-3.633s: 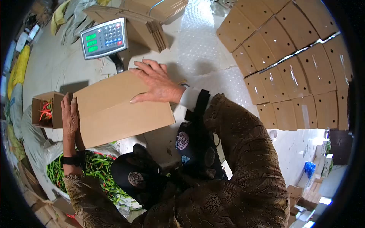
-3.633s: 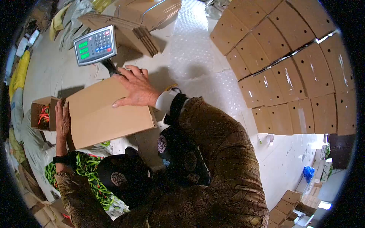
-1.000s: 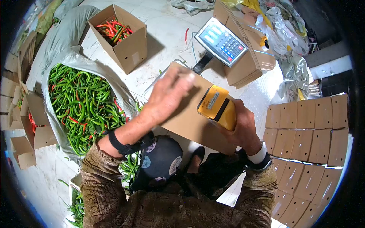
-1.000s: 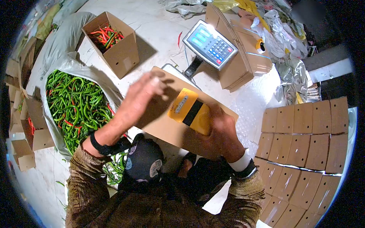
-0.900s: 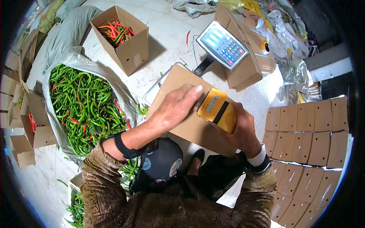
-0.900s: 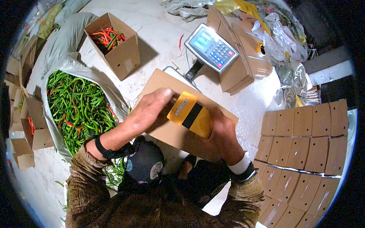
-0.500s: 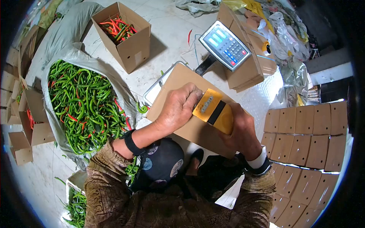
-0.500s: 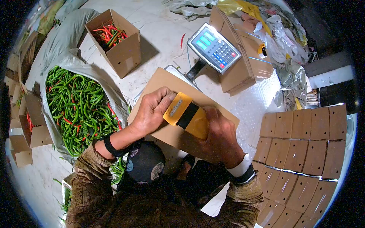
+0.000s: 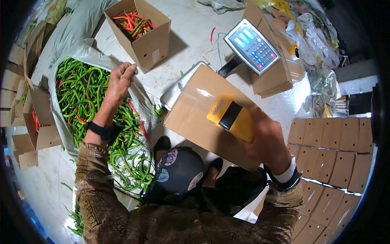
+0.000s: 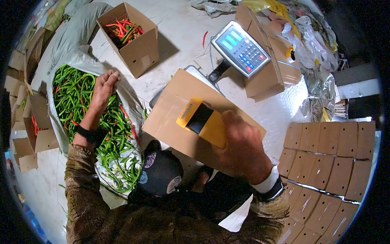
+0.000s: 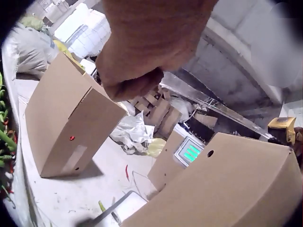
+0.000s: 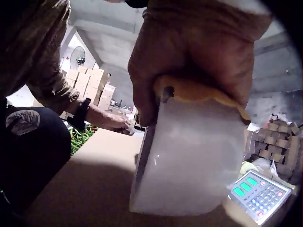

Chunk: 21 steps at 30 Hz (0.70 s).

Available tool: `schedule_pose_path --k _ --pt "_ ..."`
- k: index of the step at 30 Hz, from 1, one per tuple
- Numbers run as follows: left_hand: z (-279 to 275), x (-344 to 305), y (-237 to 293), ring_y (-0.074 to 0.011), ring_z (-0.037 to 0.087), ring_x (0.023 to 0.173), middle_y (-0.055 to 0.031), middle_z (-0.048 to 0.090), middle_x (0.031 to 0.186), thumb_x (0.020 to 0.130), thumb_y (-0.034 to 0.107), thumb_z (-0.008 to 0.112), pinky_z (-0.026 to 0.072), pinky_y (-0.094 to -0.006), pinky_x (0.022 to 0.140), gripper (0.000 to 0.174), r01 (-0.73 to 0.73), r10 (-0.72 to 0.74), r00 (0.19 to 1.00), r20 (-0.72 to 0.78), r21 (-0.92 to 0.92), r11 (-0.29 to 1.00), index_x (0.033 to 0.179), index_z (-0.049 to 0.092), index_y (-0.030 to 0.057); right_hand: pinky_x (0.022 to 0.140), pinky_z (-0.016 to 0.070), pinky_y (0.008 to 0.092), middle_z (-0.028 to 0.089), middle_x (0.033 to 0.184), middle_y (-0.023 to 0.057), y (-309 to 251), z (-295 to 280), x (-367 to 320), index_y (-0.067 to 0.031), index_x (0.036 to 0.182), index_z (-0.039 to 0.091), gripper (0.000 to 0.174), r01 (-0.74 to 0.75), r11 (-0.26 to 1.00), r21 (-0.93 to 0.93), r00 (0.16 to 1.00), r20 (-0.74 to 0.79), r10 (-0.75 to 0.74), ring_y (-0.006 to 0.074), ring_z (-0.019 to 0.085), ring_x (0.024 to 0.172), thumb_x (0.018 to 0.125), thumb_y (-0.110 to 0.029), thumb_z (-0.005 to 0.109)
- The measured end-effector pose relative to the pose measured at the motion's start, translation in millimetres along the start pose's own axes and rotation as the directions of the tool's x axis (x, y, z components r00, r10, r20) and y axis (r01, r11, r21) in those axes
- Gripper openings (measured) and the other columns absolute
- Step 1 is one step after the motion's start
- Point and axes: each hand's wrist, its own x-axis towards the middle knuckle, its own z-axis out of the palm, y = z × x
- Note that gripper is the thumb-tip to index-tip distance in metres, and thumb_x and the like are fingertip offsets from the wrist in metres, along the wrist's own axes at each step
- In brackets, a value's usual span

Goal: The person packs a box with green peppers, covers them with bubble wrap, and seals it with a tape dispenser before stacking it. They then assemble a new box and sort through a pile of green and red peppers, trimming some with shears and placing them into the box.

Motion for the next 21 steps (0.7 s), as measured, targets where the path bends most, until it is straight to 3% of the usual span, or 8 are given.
schedule_pose_path --k 4,7,10,11,12,14,19,21 --pt "6.2 10.5 -25.2 -0.0052 0.038 0.054 0.0056 0.044 0.061 0.098 0.027 0.055 0.0305 -0.0228 0.049 0.031 -0.047 0.046 0.998 0.039 0.022 0.999 0.077 0.059 0.0044 0.061 0.0537 0.0445 0.063 0.084 0.0220 7.0 5.4 5.9 0.0001 0.110 0.049 0.051 -0.006 1.000 -0.015 1.000 0.012 0.006 0.0396 0.065 0.074 0.071 -0.020 0.075" --pt "19.4 11.8 -47.1 -0.0061 0.041 0.056 0.0035 0.046 0.061 0.097 0.025 0.055 0.0363 -0.0239 0.052 0.030 -0.054 0.055 0.998 -0.020 0.064 0.996 0.078 0.060 0.0025 0.061 0.0536 0.0443 0.063 0.082 0.0213 -2.6 5.7 15.7 0.0002 0.110 0.048 0.053 -0.033 0.997 -0.064 0.995 0.093 0.039 0.0384 0.066 0.073 0.070 -0.020 0.076" --pt "38.9 23.6 -91.7 -0.0272 0.063 0.061 -0.0158 0.061 0.065 0.095 0.022 0.056 0.0479 -0.0398 0.059 0.024 -0.328 0.346 0.938 0.018 0.368 0.870 0.087 0.062 -0.0001 0.061 0.0535 0.0447 0.063 0.081 0.0202 -6.1 6.8 23.1 -0.0003 0.111 0.048 0.055 -0.054 0.996 -0.066 0.992 0.107 0.061 0.0383 0.066 0.071 0.068 -0.020 0.077" --pt "52.6 20.9 -98.9 -0.0341 0.064 0.067 -0.0199 0.062 0.071 0.094 0.021 0.055 0.0491 -0.0433 0.062 0.022 -0.343 0.358 0.932 0.060 0.463 0.817 0.090 0.062 0.0006 0.061 0.0535 0.0446 0.063 0.080 0.0199 -7.4 5.5 25.9 -0.0008 0.110 0.049 0.055 -0.090 0.992 -0.085 0.985 0.139 0.101 0.0383 0.066 0.071 0.068 -0.020 0.077" --pt "66.8 15.3 -106.7 -0.0409 0.065 0.074 -0.0240 0.063 0.076 0.093 0.020 0.055 0.0503 -0.0468 0.065 0.019 -0.356 0.363 0.926 0.103 0.553 0.753 0.094 0.062 0.0012 0.062 0.0535 0.0445 0.063 0.079 0.0196 -8.9 5.7 28.5 -0.0012 0.110 0.049 0.055 -0.125 0.987 -0.102 0.975 0.171 0.141 0.0384 0.065 0.071 0.067 -0.021 0.078" --pt "96.7 8.0 -130.7 -0.0451 0.062 0.076 -0.0247 0.063 0.079 0.091 0.017 0.055 0.0503 -0.0511 0.066 0.016 -0.425 0.346 0.905 0.246 0.523 0.739 0.098 0.059 0.0029 0.062 0.0535 0.0442 0.063 0.079 0.0191 -8.2 6.9 33.8 -0.0023 0.109 0.050 0.055 -0.124 0.989 -0.085 0.975 0.176 0.137 0.0385 0.065 0.072 0.066 -0.021 0.078" --pt "123.7 2.2 -123.8 -0.0463 0.061 0.074 -0.0246 0.063 0.077 0.095 0.022 0.052 0.0491 -0.0544 0.066 0.018 -0.373 0.151 0.877 0.456 0.448 0.813 0.104 0.054 0.0066 0.064 0.0533 0.0434 0.063 0.080 0.0176 -4.7 12.0 39.4 -0.0054 0.107 0.051 0.054 -0.147 0.986 -0.080 0.962 0.221 0.161 0.0386 0.065 0.074 0.064 -0.021 0.079" --pt "122.7 2.9 -118.2 -0.0465 0.061 0.073 -0.0253 0.061 0.074 0.097 0.026 0.048 0.0487 -0.0546 0.066 0.020 -0.354 0.104 0.885 0.454 0.510 0.784 0.101 0.051 0.0068 0.064 0.0517 0.0453 0.064 0.081 0.0167 -3.1 15.5 40.9 -0.0071 0.107 0.050 0.054 -0.152 0.988 -0.007 0.972 0.178 0.151 0.0393 0.065 0.074 0.063 -0.021 0.079"
